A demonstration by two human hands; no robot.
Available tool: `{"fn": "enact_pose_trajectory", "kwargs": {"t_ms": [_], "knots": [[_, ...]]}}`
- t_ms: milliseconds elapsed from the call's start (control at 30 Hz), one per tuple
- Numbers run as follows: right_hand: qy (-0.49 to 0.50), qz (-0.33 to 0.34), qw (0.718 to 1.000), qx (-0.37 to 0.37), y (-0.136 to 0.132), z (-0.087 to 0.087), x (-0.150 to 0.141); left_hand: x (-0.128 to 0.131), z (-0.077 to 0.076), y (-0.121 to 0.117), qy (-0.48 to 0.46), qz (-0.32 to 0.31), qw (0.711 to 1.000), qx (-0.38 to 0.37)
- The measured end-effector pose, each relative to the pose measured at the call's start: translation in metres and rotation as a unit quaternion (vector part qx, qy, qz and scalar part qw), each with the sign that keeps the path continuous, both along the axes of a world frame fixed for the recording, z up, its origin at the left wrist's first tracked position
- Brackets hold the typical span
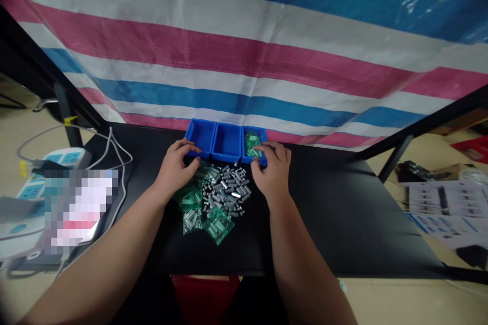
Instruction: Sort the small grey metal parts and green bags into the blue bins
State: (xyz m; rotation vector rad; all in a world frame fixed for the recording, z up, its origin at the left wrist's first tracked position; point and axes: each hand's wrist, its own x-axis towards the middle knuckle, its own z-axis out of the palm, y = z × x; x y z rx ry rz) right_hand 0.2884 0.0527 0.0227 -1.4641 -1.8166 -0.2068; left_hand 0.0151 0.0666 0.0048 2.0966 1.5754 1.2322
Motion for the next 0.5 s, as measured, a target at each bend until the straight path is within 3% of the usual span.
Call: {"fn": "enact_pose_trajectory", "kwargs": {"t_ms": [67, 167, 367, 500], "knots": [[0.001, 0.088, 0.995, -0.039, -0.010, 0.006, -0.021, 0.000, 0.001, 0.000, -0.002, -0.003, 1.000, 0.000], [-0.053, 0.211, 0.966, -0.140, -0.020, 0.004, -0.053, 0.001, 0.002, -0.001, 0.002, -0.013, 1.000, 0.001], [-0.106, 0.198, 0.955, -0.196, -0.018, -0.014, -0.078, 0.001, 0.001, -0.001, 0.017, -0.013, 1.000, -0.012], [-0.037, 0.203, 0.964, -0.167, -0.013, -0.016, -0.072, 0.000, 0.000, -0.001, 0.016, -0.009, 1.000, 0.000]]}}
